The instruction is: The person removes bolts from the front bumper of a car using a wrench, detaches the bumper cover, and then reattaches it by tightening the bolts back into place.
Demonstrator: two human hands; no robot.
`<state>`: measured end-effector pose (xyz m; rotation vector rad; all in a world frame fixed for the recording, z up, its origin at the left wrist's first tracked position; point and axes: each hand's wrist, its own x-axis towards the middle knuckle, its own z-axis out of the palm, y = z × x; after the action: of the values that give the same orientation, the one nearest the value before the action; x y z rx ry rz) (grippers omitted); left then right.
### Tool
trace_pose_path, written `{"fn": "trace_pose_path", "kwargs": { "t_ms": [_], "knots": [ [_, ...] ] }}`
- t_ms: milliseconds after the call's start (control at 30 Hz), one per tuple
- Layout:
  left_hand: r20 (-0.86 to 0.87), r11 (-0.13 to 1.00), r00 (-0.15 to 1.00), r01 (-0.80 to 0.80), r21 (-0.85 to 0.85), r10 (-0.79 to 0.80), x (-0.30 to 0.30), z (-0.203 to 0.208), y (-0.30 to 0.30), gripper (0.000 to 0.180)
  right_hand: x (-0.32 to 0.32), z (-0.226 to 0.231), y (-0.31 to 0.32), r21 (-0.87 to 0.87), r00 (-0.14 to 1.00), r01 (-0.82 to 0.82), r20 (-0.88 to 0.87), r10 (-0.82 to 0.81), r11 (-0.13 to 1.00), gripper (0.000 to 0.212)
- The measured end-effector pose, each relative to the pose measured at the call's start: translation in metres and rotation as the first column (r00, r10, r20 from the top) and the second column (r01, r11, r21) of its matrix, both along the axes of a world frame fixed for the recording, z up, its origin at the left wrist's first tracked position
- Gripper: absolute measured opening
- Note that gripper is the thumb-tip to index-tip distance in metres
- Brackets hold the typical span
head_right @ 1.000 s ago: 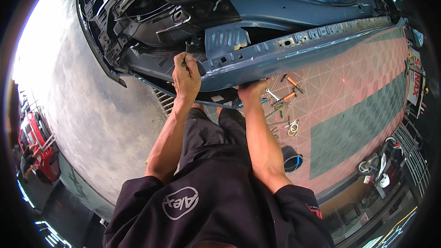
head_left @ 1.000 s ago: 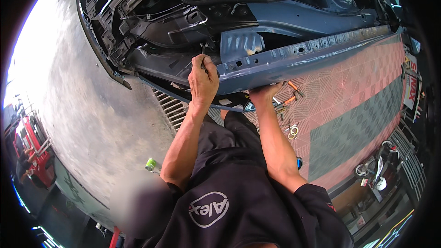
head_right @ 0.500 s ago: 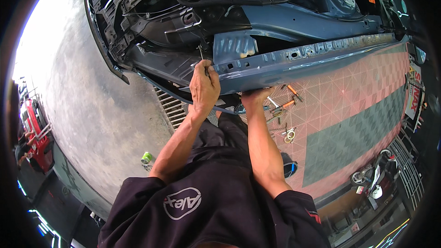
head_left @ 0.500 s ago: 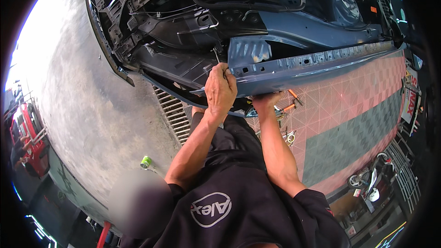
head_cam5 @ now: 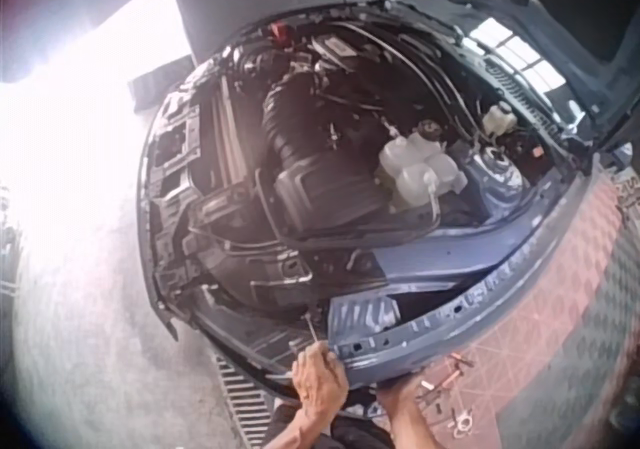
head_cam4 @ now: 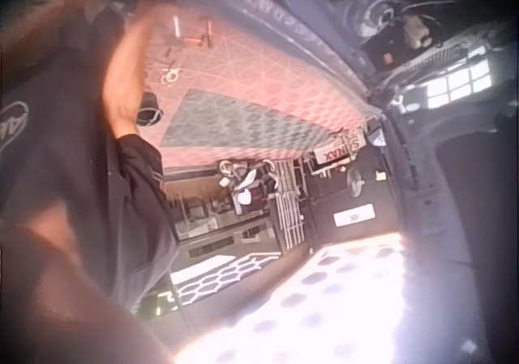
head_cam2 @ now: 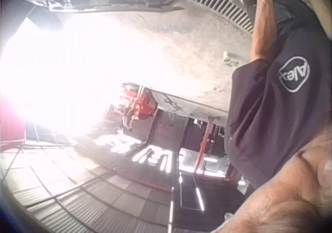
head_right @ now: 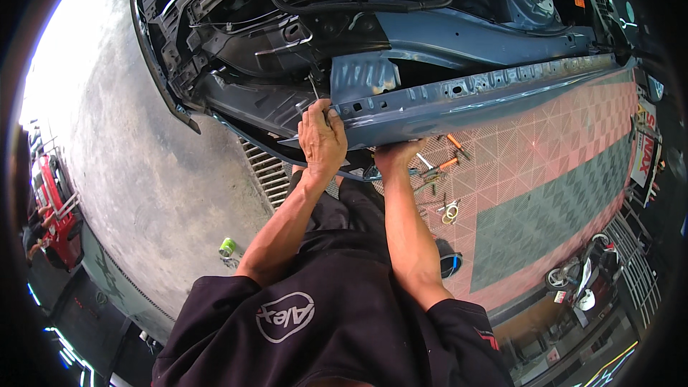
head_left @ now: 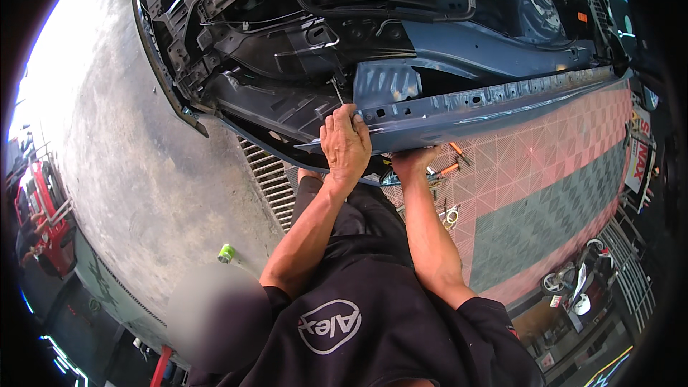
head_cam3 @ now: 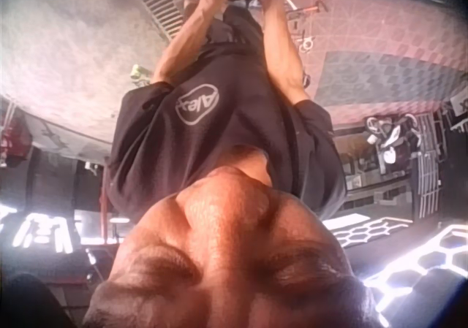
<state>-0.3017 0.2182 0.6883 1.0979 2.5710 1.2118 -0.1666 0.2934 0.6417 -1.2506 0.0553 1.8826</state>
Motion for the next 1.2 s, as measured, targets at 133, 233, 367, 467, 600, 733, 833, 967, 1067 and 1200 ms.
{"fn": "trace_pose_path", "kwargs": {
  "t_ms": [133, 233, 367, 467, 600, 733, 833, 967, 1067, 1200],
  "knots": [
    [0.020, 0.999, 0.999, -0.046, 0.011, 0.046, -0.011, 0.011, 0.012, 0.015, -0.002, 0.000, 0.002, 0.018, 1.000, 0.020, -0.015, -0.020, 1.000, 0.072],
    [0.034, 0.999, 0.999, -0.023, -0.033, 0.024, -0.038, 0.020, 0.028, 0.011, 0.002, -0.008, 0.002, 0.025, 0.999, 0.027, -0.023, -0.026, 0.999, 0.073],
    [0.099, 0.989, 0.995, 0.042, -0.140, -0.028, -0.061, 0.029, 0.032, 0.017, -0.003, 0.005, 0.004, -0.034, 0.999, 0.042, 0.034, -0.041, 0.999, 0.075],
    [0.020, 0.974, 0.997, -0.072, -0.214, 0.078, -0.108, 0.019, 0.058, 0.038, -0.001, -0.005, 0.000, -0.057, 0.999, 0.050, -0.006, -0.050, 0.997, 0.078],
    [0.595, 0.948, 0.801, 0.135, -0.289, 0.067, -0.159, 0.023, 0.070, 0.033, 0.001, -0.011, 0.000, -0.007, 1.000, 0.025, -0.018, -0.025, 1.000, 0.079],
    [0.523, 0.961, 0.844, -0.228, 0.156, 0.116, -0.118, 0.021, 0.021, 0.025, 0.002, -0.005, 0.001, -0.026, 0.998, 0.060, 0.011, -0.060, 0.998, 0.079],
    [0.449, 0.978, 0.886, -0.180, 0.105, 0.115, -0.076, 0.042, -0.009, 0.021, 0.003, -0.007, -0.001, -0.049, 0.997, 0.071, 0.027, -0.070, 0.996, 0.079],
    [0.351, 0.990, 0.936, -0.055, 0.127, 0.007, -0.038, 0.015, -0.020, 0.019, 0.001, -0.003, 0.001, -0.017, 0.999, 0.026, -0.036, -0.027, 1.000, 0.075],
    [0.295, 0.991, 0.956, -0.049, 0.126, 0.010, -0.027, 0.001, -0.014, 0.018, 0.000, -0.007, 0.000, -0.007, 1.000, 0.025, -0.008, -0.025, 1.000, 0.072],
    [0.194, 0.995, 0.981, -0.005, 0.095, -0.014, -0.024, -0.006, -0.008, 0.021, 0.003, -0.008, 0.000, 0.005, 1.000, -0.006, -0.011, 0.006, 1.000, 0.069]
  ]
}}
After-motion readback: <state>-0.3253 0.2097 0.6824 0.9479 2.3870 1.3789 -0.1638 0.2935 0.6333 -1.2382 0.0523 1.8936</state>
